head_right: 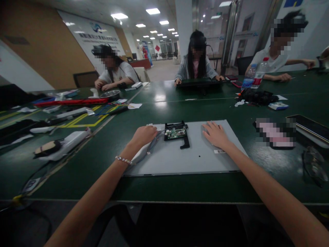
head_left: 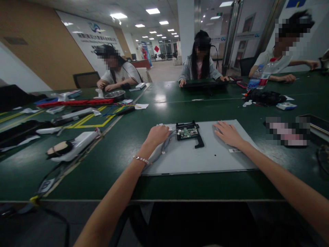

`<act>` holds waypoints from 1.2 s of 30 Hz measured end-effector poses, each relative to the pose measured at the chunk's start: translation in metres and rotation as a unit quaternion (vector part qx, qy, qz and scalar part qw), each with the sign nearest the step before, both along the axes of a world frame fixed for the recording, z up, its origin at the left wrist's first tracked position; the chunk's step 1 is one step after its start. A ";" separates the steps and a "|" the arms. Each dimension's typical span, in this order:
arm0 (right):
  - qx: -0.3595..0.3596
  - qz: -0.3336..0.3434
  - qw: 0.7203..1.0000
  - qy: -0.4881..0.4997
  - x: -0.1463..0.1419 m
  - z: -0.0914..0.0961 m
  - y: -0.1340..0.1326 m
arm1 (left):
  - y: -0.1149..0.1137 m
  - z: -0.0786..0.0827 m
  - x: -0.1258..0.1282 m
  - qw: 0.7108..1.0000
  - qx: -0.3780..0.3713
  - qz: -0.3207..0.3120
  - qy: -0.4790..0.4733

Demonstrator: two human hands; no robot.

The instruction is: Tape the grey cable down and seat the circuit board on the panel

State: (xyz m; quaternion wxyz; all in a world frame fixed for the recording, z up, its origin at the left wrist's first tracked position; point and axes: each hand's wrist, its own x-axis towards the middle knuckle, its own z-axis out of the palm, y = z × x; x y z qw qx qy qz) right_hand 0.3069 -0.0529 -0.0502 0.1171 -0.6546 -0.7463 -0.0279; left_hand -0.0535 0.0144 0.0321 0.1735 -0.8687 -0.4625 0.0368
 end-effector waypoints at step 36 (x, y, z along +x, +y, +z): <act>0.023 0.016 0.994 0.105 0.001 0.010 -0.002 | -0.015 -0.010 0.037 0.924 -0.265 -0.170 -0.216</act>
